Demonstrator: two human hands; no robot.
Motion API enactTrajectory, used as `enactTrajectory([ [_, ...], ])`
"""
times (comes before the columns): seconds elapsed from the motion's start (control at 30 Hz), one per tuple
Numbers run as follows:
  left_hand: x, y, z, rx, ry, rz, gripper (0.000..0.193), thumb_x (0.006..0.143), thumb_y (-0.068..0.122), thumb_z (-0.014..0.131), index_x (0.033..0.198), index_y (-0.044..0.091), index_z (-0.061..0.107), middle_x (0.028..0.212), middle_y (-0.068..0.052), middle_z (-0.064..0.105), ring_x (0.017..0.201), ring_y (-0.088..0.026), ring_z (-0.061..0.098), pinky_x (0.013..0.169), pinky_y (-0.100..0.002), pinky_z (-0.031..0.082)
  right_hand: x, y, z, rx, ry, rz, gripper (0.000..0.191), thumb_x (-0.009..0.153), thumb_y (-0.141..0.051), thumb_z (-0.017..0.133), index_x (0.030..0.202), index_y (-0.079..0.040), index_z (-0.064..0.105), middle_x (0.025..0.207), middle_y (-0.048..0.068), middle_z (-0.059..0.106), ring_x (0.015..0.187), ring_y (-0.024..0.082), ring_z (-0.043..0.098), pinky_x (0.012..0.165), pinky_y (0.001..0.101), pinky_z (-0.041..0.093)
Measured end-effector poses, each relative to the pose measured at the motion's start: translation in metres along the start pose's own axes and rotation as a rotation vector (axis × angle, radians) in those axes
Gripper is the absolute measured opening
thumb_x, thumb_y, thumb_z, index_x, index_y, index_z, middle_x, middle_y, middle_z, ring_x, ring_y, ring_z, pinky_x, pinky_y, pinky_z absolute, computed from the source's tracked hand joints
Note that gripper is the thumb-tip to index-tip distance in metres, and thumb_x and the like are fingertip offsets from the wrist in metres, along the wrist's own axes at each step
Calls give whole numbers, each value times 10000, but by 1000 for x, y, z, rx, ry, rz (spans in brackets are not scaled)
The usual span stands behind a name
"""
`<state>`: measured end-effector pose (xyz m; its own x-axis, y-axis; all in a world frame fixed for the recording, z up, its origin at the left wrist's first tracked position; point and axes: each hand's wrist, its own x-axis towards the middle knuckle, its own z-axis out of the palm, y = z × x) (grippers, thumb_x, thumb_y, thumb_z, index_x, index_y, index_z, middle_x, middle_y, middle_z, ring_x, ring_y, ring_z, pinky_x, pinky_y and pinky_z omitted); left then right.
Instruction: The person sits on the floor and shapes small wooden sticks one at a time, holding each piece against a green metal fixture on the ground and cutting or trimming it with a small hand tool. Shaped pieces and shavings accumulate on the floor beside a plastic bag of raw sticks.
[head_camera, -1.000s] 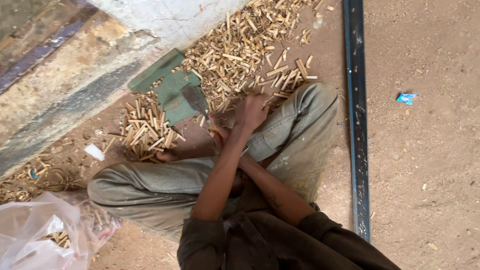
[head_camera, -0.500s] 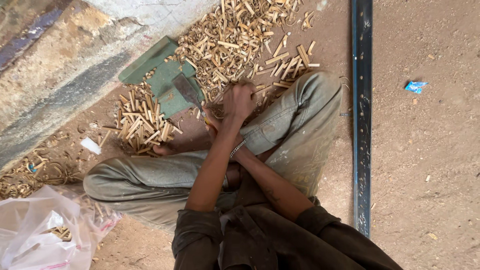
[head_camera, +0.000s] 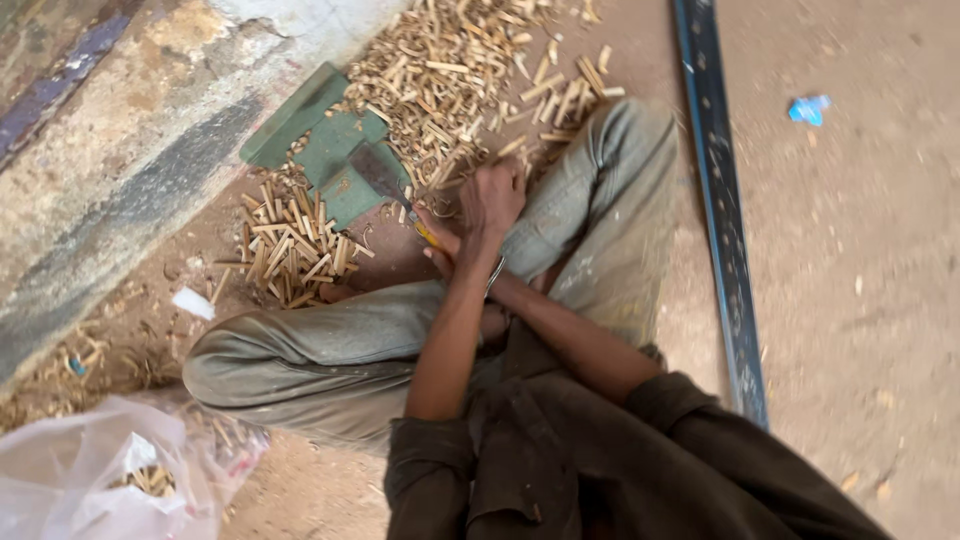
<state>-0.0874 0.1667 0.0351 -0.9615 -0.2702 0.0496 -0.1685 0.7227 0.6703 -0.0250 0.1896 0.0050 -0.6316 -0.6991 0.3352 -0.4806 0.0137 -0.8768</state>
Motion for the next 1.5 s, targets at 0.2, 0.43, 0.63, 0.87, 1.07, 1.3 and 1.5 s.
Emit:
enactTrajectory([
  [0.2, -33, 16, -58, -990, 458, -148, 179, 939, 51, 736, 1117, 36, 746, 1031, -66, 768, 832, -151, 699, 693, -294, 566, -12, -1, -38, 36, -97, 354, 573, 1015, -174, 666, 1526, -16, 463, 1503, 138, 573, 1373, 206, 550, 1170, 316, 425],
  [0.43, -44, -93, -79, -870, 667, -330, 194, 999, 107, 644, 1137, 53, 769, 997, -74, 768, 829, -143, 660, 747, -278, 511, -10, -69, -113, 294, 345, 550, 468, 997, -132, 741, 1427, 3, 614, 951, 62, 682, 599, 136, 578, 517, 299, 493],
  [0.63, -34, -29, -22, -647, 76, -308, 316, 1007, 320, 641, 1241, 136, 745, 1175, -74, 766, 1084, -201, 713, 961, -365, 553, -61, -155, -240, 279, 426, 419, 323, 1072, -87, 655, 1339, 36, 521, 873, 67, 639, 644, 149, 624, 507, 269, 459],
  [0.87, 28, 138, 49, -800, -479, 345, 467, 1109, 408, 367, 1511, 240, 538, 1532, -24, 579, 1338, -222, 616, 1030, -342, 583, -121, -187, -246, 696, 677, 254, 513, 1028, -142, 679, 1479, 44, 520, 811, 77, 570, 554, 132, 517, 545, 311, 474],
  [1.07, 8, 102, 54, -540, -283, 258, 546, 1095, 582, 411, 1410, 191, 626, 1278, -136, 725, 1177, -319, 712, 963, -462, 590, -126, -149, -253, 704, 711, 330, 500, 1028, -116, 675, 1478, 23, 509, 783, 59, 549, 528, 122, 508, 535, 310, 475],
  [1.3, -35, 87, 31, -110, -197, -103, 465, 1036, 515, 550, 1161, 110, 741, 946, -219, 756, 889, -421, 730, 789, -507, 585, -118, -95, -257, 729, 676, 451, 473, 1018, -70, 649, 1455, 18, 495, 765, 52, 561, 526, 113, 516, 525, 301, 479],
  [1.5, -72, 89, -1, -114, 53, 23, 384, 999, 391, 590, 1161, 80, 745, 1034, -194, 762, 841, -419, 732, 720, -498, 587, -118, -82, -269, 754, 651, 512, 464, 1012, -25, 625, 1453, 28, 489, 756, 40, 548, 533, 106, 516, 544, 298, 481],
])
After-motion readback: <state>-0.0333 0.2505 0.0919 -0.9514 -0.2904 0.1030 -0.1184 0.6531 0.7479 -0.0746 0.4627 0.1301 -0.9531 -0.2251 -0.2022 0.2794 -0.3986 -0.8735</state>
